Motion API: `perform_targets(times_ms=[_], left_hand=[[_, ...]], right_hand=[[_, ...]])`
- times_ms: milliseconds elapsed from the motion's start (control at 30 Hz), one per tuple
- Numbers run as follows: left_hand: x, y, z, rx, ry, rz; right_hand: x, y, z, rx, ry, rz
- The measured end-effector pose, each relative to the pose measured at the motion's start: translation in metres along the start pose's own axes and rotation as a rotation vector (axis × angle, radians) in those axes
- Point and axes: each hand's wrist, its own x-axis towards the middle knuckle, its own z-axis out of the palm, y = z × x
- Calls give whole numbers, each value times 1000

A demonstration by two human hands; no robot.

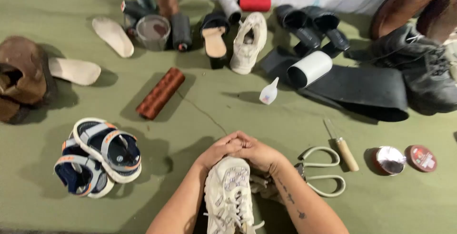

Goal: The person is cleaning and polishing a white sneaker using a cloth, rotating the shoe to reach all sides.

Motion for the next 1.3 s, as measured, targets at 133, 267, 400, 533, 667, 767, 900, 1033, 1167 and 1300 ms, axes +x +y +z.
perform_targets(times_ms=[133,267,400,533,667,767,900,1033,1167,1300], left_hand=[[1,3,6,-48,24,15],[5,-10,0,-155,-8,33],[7,-14,-2,-170,4,55],[3,-10,4,-190,8,51],[4,-9,3,-230,3,44],[5,-3,8,-201,22,24],[-6,34,37,-200,209,-139],[-35,22,35,34,281,-40],[-74,25,65,72,375,-198],[-100,-18,57,-105,443,-179]], right_hand=[[-5,-7,8,15,-14,21],[-4,-6,4,13,-67,-14],[-4,-12,7,13,-91,-35],[-9,-31,20,24,-110,-13],[-7,-22,13,44,-87,-9],[-10,-31,21,59,-47,31],[-5,2,0,226,85,150],[-18,-22,7,195,64,139],[-29,-37,4,159,43,167],[-34,-26,-7,168,-67,158]])
